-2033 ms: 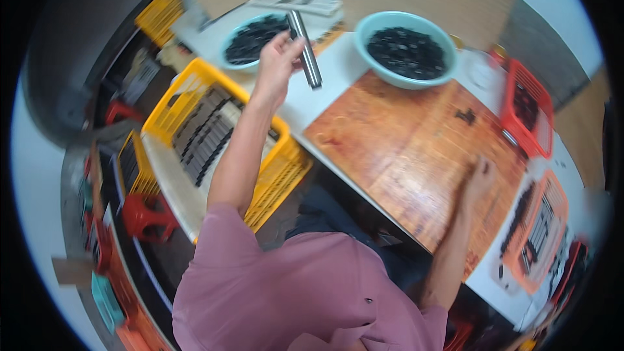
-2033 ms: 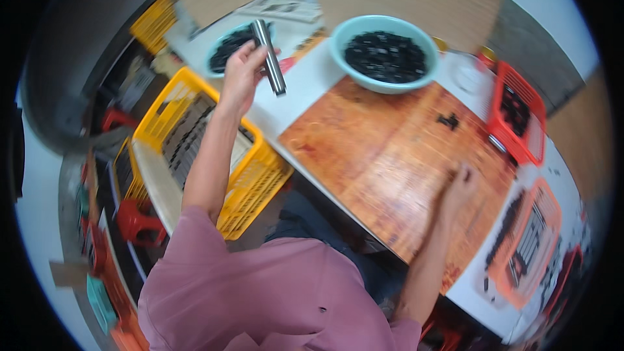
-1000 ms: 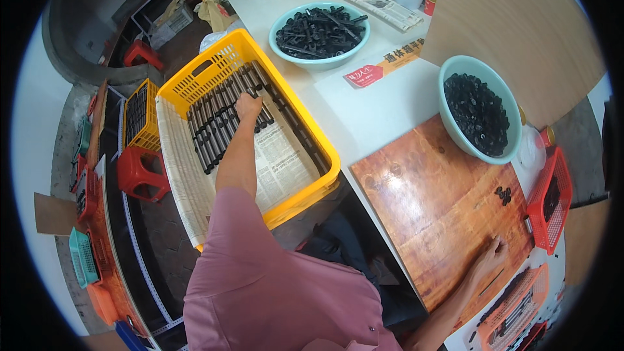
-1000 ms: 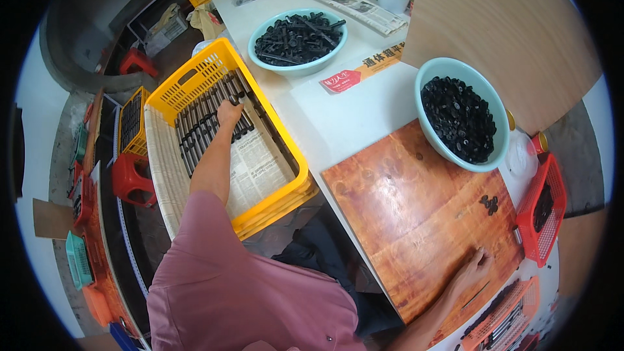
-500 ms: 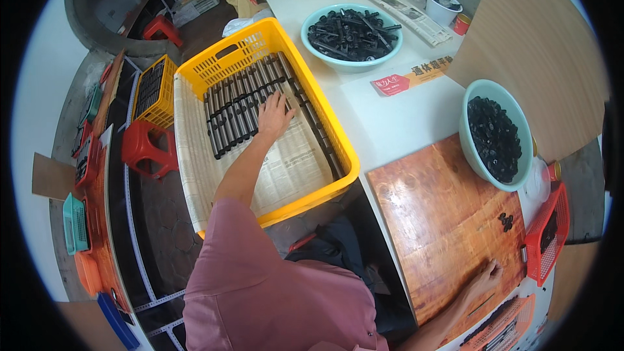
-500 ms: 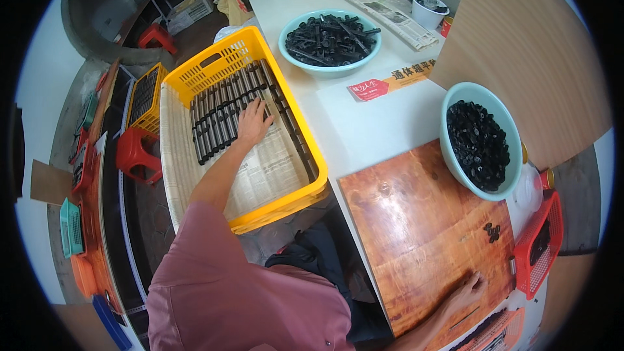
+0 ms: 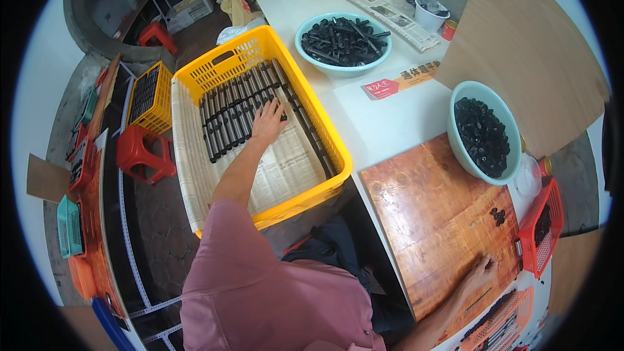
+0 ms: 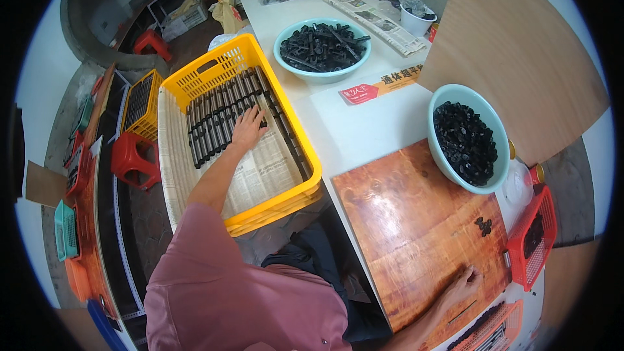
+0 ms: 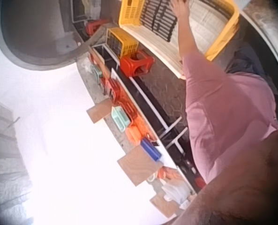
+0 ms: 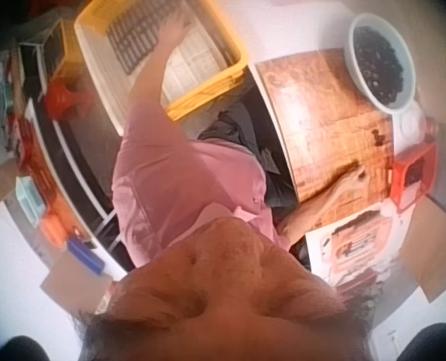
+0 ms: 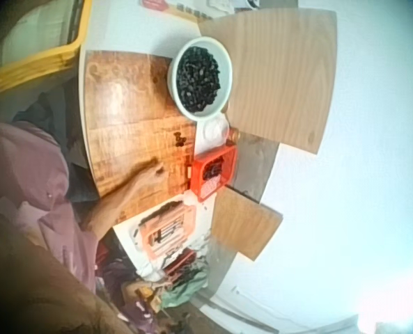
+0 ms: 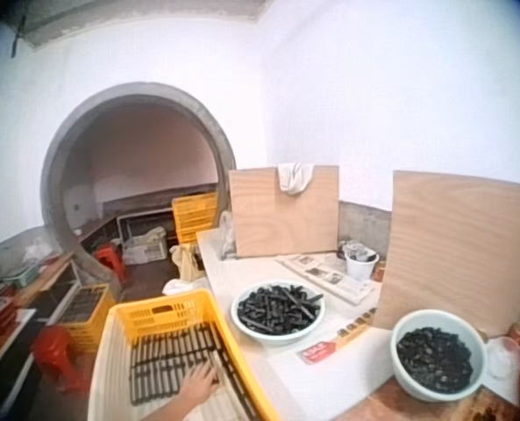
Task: The person assembles small black plastic components onto a cylindrical metal rod using a thin metal tool. They repeatedly pick up parts from a bowl, insert them into the rod, and place the completed assembly into a yellow crate. The process is repeated continuously throughout the clip.
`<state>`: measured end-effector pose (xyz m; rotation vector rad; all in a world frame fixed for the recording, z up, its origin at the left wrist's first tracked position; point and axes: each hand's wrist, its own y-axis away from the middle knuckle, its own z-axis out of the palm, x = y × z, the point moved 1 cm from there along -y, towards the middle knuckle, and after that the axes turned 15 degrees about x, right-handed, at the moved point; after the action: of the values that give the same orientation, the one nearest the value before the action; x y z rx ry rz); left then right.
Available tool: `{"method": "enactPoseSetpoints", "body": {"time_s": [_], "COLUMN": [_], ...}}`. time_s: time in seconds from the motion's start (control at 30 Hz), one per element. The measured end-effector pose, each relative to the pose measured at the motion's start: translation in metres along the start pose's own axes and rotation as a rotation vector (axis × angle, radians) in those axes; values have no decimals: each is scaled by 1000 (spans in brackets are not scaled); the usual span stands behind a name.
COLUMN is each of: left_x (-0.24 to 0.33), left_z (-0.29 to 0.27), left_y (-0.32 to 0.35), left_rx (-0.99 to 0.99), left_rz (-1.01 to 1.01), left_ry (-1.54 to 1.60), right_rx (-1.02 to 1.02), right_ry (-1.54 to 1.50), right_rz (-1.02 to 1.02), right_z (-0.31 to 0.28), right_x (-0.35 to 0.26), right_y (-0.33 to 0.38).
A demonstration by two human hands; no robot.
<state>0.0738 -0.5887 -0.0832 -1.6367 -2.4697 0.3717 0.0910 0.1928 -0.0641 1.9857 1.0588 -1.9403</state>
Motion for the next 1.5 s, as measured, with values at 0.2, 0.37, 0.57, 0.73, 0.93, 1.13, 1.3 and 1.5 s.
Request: {"method": "enactPoseSetpoints", "body": {"time_s": [0.2,0.37,0.57,0.73,0.93,1.13,1.3,1.5], "left_x": [5,19,89,187,328,427,476,490], "left_z": [-3,-23,-112,-187,-226,-176,-157,-147], "left_y": [14,13,-13,-6,26,92,148,152], "left_rx": [99,290,646,908,715,223,23,22], "left_rz": [121,107,220,590,979,1005,1106,1062], "left_ry": [11,184,377,565,913,1049,902,898], "right_rx": [30,-31,-42,-60,17,12,156,212], "right_ry": [3,39,-38,-24,66,135,99,104], "right_rz": [64,64,-3,30,-101,53,-29,-47], "right_z": [3,1,1,2,-10,7,13,5], "right_x": [-17,-19,6,-18,-10,-80,-47,-52], "right_y": [8,6,-2,7,4,22,17,17]}}
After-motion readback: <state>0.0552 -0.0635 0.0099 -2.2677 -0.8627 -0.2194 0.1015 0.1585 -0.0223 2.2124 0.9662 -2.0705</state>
